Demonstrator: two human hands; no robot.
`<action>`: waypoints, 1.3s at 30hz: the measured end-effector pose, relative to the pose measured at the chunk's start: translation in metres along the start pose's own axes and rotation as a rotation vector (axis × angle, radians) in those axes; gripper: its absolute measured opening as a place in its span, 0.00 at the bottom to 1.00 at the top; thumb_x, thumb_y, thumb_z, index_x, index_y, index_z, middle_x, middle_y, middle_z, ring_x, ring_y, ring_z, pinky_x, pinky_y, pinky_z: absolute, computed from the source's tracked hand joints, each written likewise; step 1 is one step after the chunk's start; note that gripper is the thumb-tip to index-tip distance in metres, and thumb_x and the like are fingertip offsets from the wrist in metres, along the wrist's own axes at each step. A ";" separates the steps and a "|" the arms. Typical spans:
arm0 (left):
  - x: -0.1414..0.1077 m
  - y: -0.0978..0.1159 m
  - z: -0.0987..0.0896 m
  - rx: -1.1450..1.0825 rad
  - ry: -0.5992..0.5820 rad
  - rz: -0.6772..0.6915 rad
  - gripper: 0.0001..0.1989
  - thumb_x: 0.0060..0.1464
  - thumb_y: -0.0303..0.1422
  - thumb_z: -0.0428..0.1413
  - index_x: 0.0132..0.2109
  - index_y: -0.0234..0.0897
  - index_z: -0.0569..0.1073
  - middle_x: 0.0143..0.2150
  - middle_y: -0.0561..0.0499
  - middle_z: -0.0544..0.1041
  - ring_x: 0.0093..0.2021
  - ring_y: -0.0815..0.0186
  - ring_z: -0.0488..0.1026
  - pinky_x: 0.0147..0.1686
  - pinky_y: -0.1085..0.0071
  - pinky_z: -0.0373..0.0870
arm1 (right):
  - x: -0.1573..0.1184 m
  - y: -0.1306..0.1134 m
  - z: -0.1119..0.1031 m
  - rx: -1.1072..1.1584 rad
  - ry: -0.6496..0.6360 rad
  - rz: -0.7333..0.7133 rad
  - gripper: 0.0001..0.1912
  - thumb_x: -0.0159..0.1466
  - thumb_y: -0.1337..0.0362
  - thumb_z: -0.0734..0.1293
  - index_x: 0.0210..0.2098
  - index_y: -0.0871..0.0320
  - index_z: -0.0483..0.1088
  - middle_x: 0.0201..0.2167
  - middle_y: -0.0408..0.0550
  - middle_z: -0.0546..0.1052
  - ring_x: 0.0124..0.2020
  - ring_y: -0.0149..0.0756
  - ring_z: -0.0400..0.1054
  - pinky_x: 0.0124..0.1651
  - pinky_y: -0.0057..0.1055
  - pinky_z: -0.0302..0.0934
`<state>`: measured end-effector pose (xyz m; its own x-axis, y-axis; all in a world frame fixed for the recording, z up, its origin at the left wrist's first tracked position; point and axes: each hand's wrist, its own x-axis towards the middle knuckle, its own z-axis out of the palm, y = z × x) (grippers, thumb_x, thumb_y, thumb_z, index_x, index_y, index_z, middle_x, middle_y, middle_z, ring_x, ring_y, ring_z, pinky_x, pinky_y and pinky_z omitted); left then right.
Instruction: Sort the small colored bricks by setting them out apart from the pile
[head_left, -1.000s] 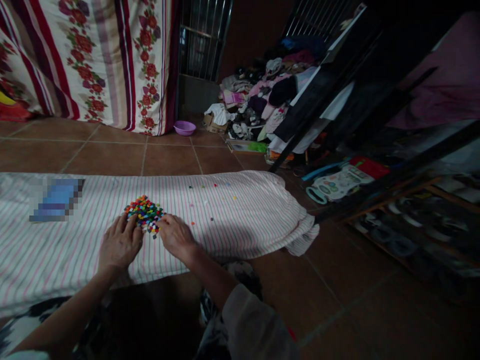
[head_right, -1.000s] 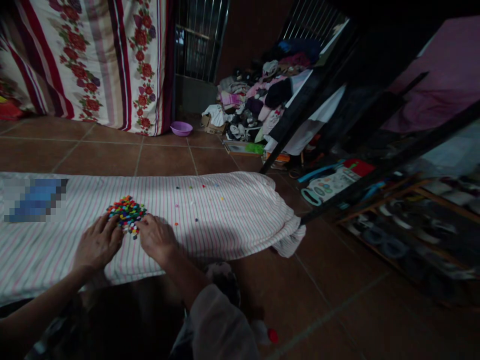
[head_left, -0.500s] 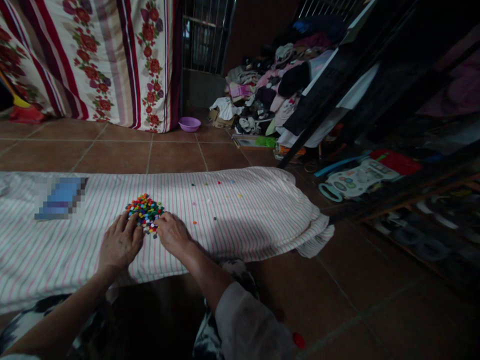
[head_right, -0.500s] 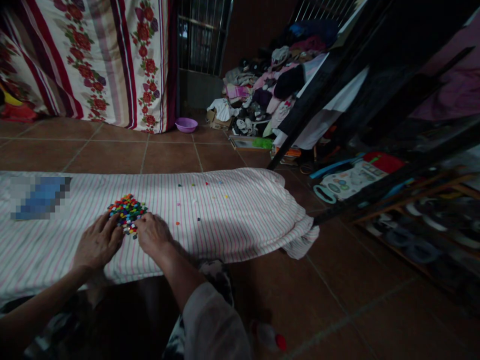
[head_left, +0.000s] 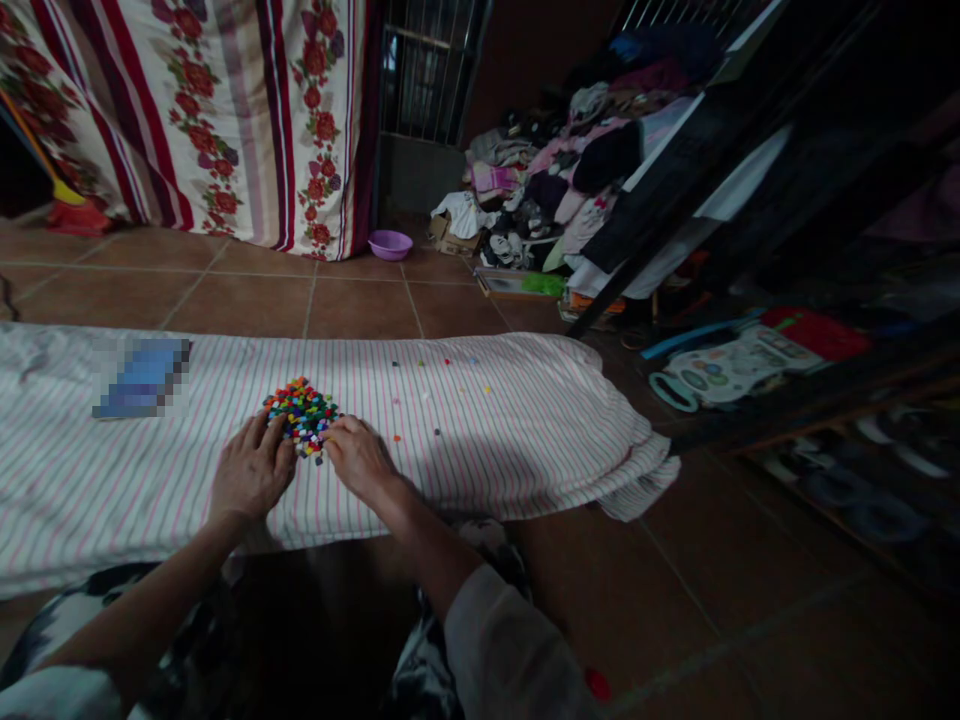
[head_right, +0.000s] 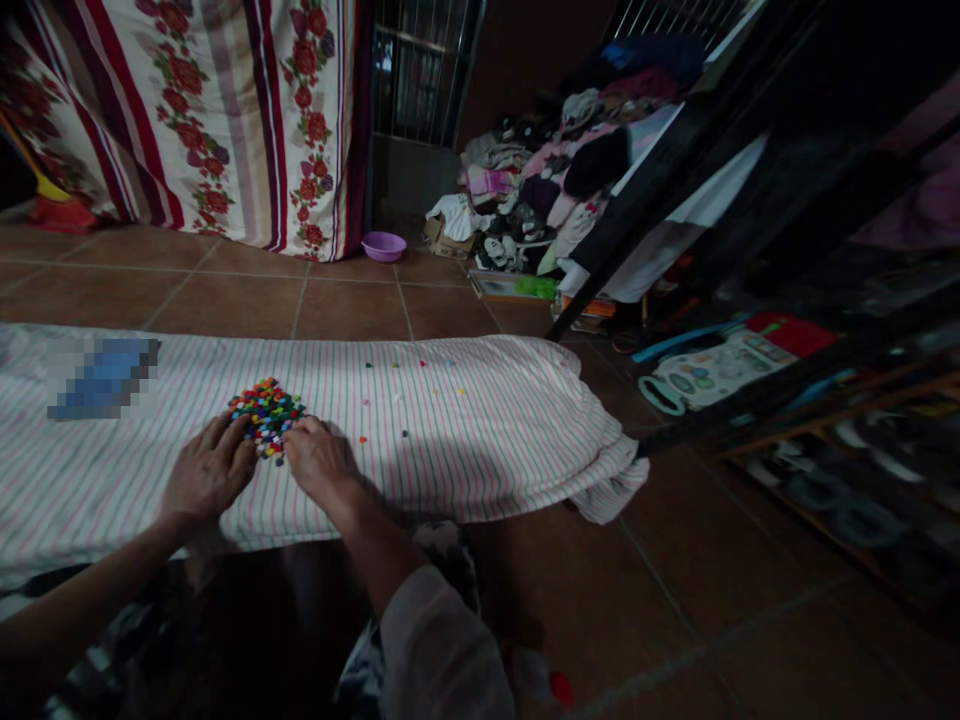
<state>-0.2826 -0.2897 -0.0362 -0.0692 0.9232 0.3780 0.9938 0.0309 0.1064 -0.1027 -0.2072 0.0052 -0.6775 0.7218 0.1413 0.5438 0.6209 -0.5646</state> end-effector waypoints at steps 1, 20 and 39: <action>0.000 0.001 0.000 0.029 0.003 -0.004 0.14 0.61 0.35 0.43 0.42 0.37 0.73 0.62 0.39 0.68 0.68 0.45 0.54 0.59 0.43 0.60 | -0.001 0.003 -0.001 0.018 0.004 0.004 0.13 0.70 0.63 0.60 0.48 0.53 0.75 0.50 0.45 0.74 0.52 0.32 0.67 0.57 0.29 0.61; 0.003 0.009 -0.005 -0.059 0.017 -0.159 0.19 0.60 0.37 0.45 0.55 0.39 0.68 0.62 0.41 0.69 0.67 0.50 0.58 0.61 0.49 0.58 | -0.007 0.031 0.009 0.513 0.068 0.188 0.12 0.62 0.66 0.66 0.44 0.53 0.77 0.44 0.45 0.81 0.45 0.32 0.75 0.51 0.31 0.68; 0.001 0.008 -0.006 0.025 -0.006 -0.064 0.15 0.62 0.36 0.43 0.46 0.39 0.72 0.63 0.44 0.68 0.69 0.49 0.53 0.60 0.47 0.58 | -0.008 0.020 0.011 0.139 0.042 0.079 0.08 0.65 0.67 0.63 0.42 0.52 0.72 0.39 0.42 0.79 0.42 0.32 0.73 0.47 0.28 0.64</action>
<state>-0.2747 -0.2909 -0.0300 -0.1318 0.9214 0.3657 0.9893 0.0990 0.1071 -0.0914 -0.2039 -0.0159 -0.6122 0.7809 0.1239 0.5192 0.5152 -0.6819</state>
